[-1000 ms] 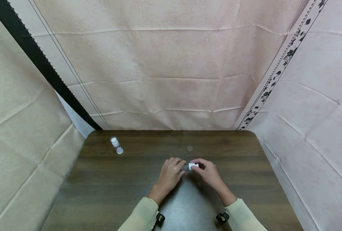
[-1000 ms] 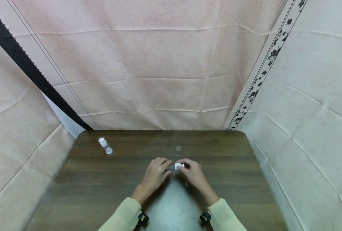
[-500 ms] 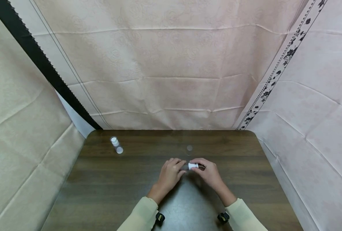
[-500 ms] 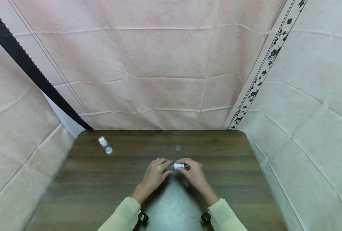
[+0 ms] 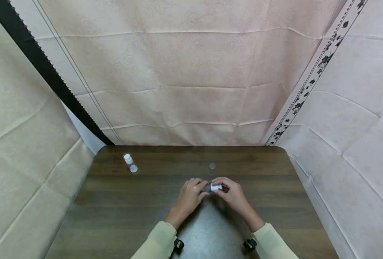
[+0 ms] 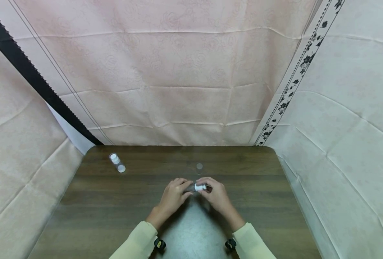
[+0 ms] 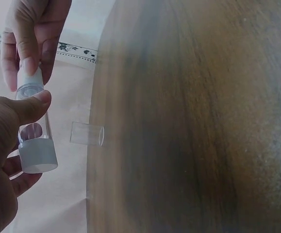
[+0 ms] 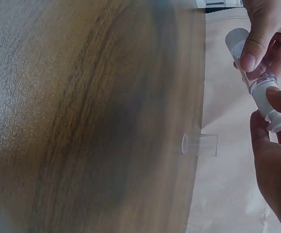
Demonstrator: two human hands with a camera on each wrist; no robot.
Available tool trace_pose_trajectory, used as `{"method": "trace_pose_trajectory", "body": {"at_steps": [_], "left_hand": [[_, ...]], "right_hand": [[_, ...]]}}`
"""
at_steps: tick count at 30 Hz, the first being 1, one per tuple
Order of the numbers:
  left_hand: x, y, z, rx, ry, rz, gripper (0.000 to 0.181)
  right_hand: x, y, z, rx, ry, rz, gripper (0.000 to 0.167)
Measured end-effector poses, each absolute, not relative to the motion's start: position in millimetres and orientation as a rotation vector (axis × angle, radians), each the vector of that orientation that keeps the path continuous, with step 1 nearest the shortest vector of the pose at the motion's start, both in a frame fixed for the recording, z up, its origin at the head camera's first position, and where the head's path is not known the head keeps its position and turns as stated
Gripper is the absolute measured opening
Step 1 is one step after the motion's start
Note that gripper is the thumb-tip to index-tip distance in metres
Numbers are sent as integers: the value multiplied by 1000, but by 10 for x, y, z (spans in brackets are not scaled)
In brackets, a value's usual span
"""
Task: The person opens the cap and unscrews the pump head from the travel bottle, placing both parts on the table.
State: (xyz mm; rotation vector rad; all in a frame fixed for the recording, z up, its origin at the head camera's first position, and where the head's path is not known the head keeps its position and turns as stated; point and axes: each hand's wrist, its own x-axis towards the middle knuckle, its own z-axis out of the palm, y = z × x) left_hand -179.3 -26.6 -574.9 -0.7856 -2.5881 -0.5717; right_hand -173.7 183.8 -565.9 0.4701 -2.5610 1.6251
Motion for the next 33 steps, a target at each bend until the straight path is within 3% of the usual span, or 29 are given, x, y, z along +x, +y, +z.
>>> {"method": "trace_pose_trajectory", "body": {"at_steps": [11, 23, 33], "left_hand": [[-1778, -256, -5726, -783, -2582, -575, 38], [-1794, -245, -5745, -791, -2525, -518, 36], [-1812, -247, -5777, -827, -2502, -418, 33]], "right_hand": [[-1727, 1868, -5683, 457, -2464, 1832, 22], [-1757, 1904, -5595, 140, -2684, 1801, 31], [-1815, 1909, -5623, 93, -2700, 2091, 28]]}}
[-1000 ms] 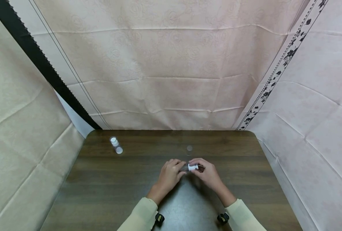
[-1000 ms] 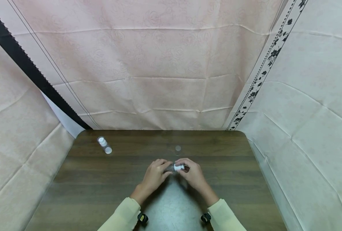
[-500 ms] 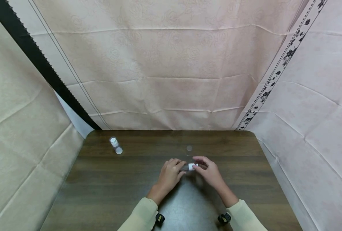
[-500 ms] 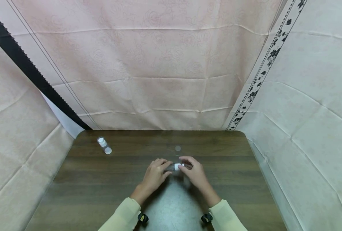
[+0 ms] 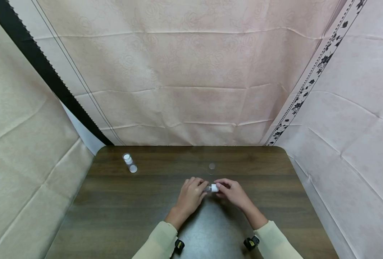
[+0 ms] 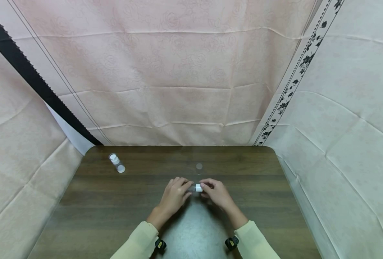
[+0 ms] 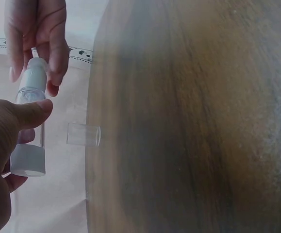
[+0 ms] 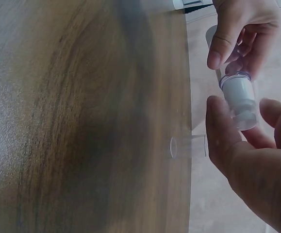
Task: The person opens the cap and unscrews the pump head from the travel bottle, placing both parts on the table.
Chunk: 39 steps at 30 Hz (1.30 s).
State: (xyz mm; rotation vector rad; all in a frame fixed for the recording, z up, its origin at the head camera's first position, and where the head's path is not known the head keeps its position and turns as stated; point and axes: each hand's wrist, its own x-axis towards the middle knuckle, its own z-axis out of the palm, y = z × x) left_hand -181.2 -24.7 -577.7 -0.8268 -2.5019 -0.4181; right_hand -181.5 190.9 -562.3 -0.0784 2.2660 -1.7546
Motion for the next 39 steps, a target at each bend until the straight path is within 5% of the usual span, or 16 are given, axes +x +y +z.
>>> {"method": "trace_pose_trajectory", "body": {"at_steps": [15, 39], "left_hand": [[-1801, -236, -5790, -824, -2507, -396, 33], [-1794, -212, -5831, -810, -2495, -482, 35]], "right_hand": [[-1832, 1913, -5598, -105, 2375, -1664, 15], [-1778, 1860, -5628, -338, 2488, -1744, 27]]}}
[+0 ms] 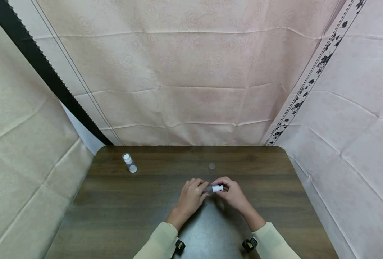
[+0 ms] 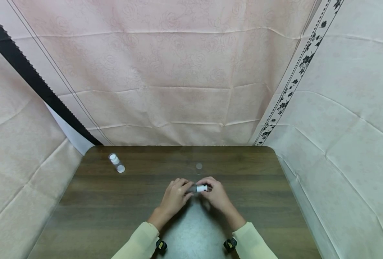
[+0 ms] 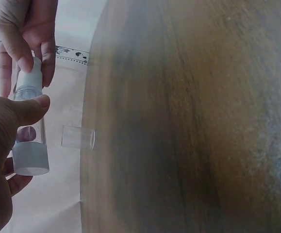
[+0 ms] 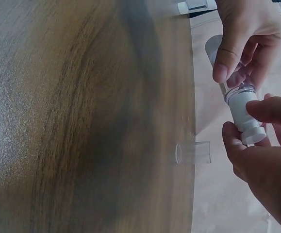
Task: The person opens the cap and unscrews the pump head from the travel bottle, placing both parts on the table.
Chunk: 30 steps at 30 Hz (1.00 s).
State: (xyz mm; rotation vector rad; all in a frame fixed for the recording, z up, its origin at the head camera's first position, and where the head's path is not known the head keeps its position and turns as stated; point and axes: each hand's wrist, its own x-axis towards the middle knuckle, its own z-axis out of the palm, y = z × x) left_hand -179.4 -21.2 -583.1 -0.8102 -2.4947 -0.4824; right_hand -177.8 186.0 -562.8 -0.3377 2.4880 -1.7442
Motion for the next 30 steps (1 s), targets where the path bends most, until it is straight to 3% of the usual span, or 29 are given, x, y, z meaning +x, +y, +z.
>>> {"method": "trace_pose_trajectory", "body": {"at_steps": [9, 19, 30], "left_hand": [[-1798, -220, -5796, -800, -2482, -453, 35], [-1819, -226, -5793, -808, -2442, -409, 33], [-1822, -199, -5820, -832, -2400, -384, 36]], "right_hand": [[-1797, 1919, -5588, -282, 2431, -1831, 29], [-1781, 1929, -5610, -14, 2166, -1757, 50], [-1815, 1906, -5638, 67, 2023, -1856, 33]]}}
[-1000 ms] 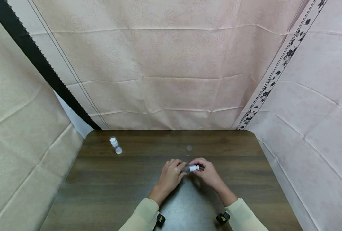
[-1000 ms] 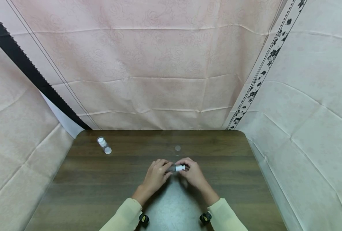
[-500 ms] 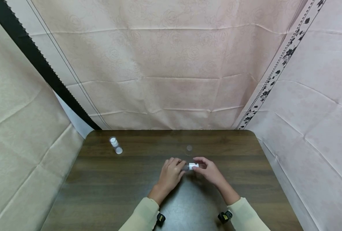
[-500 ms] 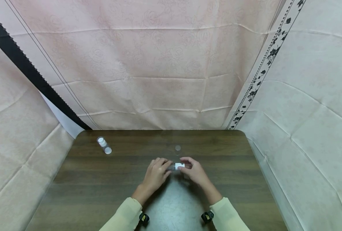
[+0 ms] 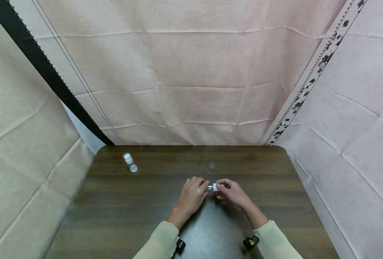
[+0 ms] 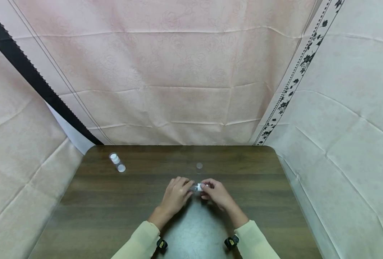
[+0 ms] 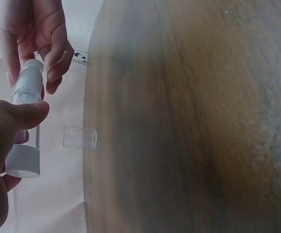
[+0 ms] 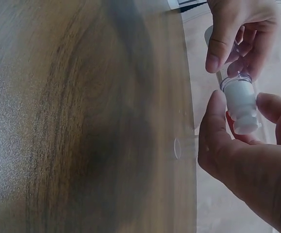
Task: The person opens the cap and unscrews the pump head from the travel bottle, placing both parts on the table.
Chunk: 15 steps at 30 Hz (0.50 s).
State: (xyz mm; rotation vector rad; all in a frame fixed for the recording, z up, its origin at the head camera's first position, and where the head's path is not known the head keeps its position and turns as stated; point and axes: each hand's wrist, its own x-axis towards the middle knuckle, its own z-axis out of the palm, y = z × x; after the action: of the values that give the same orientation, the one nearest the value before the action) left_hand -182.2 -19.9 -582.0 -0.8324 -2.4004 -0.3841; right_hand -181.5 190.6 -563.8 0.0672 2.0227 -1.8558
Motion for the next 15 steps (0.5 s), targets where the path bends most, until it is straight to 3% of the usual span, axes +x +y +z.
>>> {"method": "trace_pose_trajectory", "body": {"at_steps": [15], "left_hand": [[-1804, -200, -5817, -810, -2470, -404, 33]], "right_hand": [[-1810, 1887, -5631, 24, 2221, -1802, 23]]}}
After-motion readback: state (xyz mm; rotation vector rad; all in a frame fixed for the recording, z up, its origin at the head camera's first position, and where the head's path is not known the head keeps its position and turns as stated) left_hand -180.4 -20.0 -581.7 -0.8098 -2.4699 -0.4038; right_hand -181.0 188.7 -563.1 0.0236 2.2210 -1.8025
